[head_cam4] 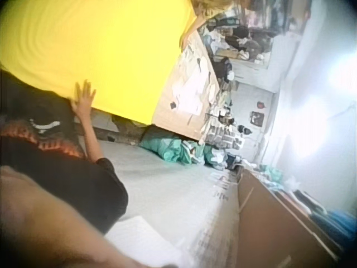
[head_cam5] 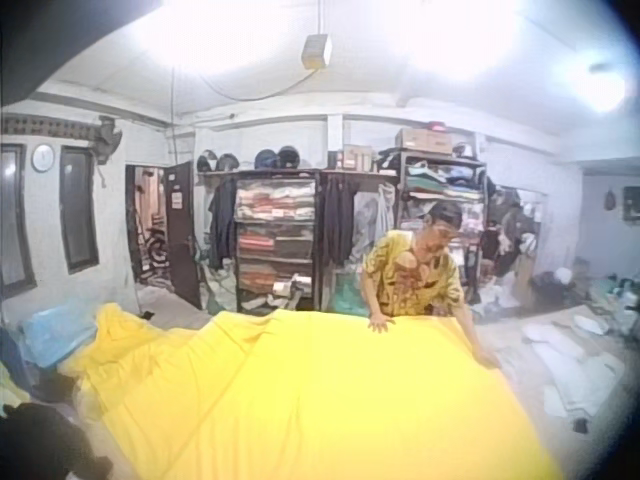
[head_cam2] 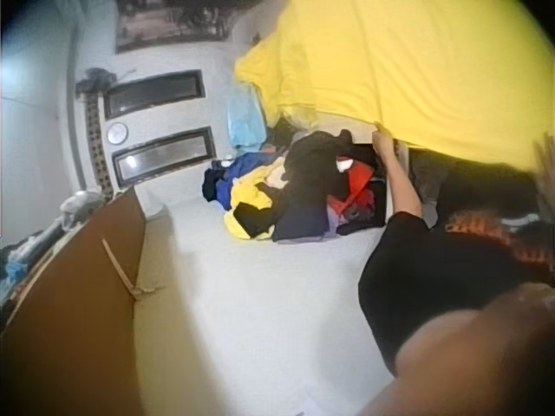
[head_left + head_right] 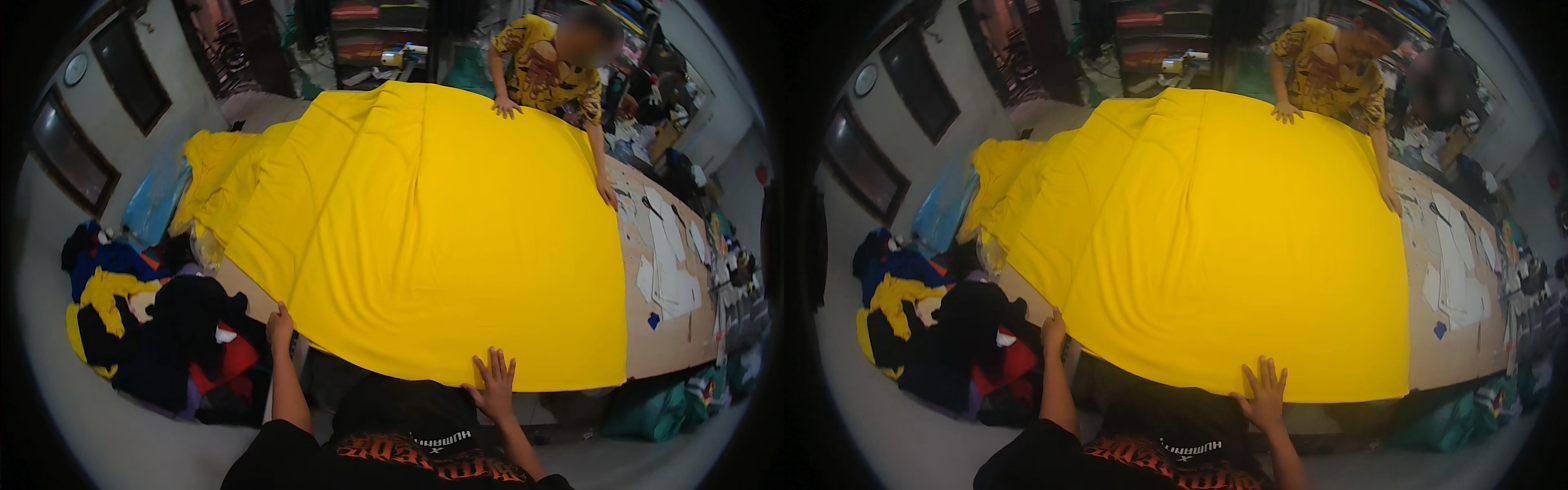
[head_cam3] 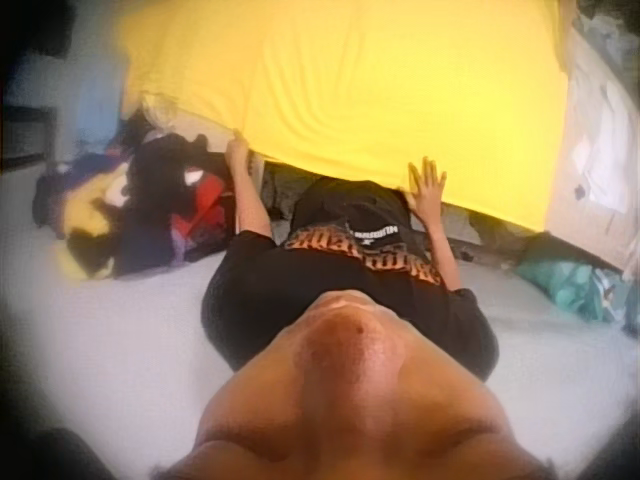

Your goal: The person lays out a large yellow fabric on a table and uses a rotary cutter with a straight edge to cut the fabric into sections. They repeatedly align the fabric and make cuts, then move to tie a green sack on a scooter.

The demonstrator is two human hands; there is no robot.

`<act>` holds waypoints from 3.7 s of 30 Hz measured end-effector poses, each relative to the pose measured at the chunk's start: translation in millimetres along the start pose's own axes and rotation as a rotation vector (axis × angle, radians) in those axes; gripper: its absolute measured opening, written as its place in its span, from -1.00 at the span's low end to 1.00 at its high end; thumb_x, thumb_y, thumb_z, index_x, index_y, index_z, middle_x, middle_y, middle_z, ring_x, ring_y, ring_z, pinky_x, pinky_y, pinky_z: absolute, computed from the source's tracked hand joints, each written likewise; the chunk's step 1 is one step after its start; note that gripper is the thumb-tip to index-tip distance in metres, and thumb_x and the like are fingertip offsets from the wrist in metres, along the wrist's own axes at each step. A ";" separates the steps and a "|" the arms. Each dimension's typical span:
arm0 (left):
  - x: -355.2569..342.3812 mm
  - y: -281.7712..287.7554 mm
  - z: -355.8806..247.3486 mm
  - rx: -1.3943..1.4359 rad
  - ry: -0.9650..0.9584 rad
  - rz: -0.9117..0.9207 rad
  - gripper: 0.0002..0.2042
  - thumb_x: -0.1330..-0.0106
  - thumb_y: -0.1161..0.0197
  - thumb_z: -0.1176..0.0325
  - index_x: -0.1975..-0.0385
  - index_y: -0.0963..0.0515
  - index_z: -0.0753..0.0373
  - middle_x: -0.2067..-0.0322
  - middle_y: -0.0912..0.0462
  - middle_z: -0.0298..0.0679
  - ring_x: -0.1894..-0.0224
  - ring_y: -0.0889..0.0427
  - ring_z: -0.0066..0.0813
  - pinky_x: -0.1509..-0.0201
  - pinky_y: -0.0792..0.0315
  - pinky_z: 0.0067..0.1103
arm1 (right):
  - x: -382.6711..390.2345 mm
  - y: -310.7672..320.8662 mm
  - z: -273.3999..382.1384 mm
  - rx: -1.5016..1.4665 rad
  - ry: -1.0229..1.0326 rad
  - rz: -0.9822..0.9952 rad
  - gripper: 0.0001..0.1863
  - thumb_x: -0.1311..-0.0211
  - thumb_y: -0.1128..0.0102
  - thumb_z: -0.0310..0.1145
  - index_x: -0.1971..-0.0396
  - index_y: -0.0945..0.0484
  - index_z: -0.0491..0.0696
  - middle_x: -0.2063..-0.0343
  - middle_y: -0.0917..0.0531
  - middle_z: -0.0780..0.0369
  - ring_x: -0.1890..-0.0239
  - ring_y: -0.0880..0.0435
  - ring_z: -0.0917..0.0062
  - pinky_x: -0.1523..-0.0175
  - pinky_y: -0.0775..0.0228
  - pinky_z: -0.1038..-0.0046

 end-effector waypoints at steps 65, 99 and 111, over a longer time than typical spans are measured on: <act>-55.2 3.9 106.4 0.961 -0.172 -0.377 -0.54 -0.57 -0.09 0.12 0.08 -0.61 0.53 0.20 -0.76 -0.05 0.21 -0.74 -0.30 0.12 -0.56 -0.44 | -14.3 -37.9 74.6 -0.039 0.055 0.021 -0.21 -0.10 -0.23 -0.65 -0.37 -0.45 0.27 -0.46 -0.30 0.10 -0.53 -0.18 0.12 -0.56 0.11 -0.06; -69.4 -4.3 112.8 0.960 -0.187 -0.386 -0.57 -0.55 -0.14 0.13 0.21 -0.62 0.50 0.31 -0.74 -0.13 0.31 -0.68 -0.41 0.19 -0.51 -0.49 | -3.7 -44.4 75.4 -0.022 -0.010 -0.027 -0.27 -0.16 -0.26 -0.54 -0.37 -0.45 0.28 -0.47 -0.29 0.12 -0.55 -0.13 0.13 -0.57 0.20 -0.11; -26.8 22.8 72.2 0.418 -0.208 -0.683 -0.72 -0.50 -0.15 0.28 -0.06 -0.54 0.33 0.17 -0.72 -0.04 0.20 -0.70 -0.18 0.06 -0.53 -0.36 | -33.2 -17.1 71.7 -0.191 -0.134 -0.166 -0.38 0.00 -0.01 -0.72 -0.12 -0.59 0.01 -0.17 -0.63 0.14 -0.37 -0.44 0.19 -0.55 0.10 -0.06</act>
Point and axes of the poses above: each hand's wrist, its own x-axis away from the middle knuckle, its own y-axis out of the back of the hand, z = x × y, the point moved 4 cm from there along -x, towards the middle knuckle
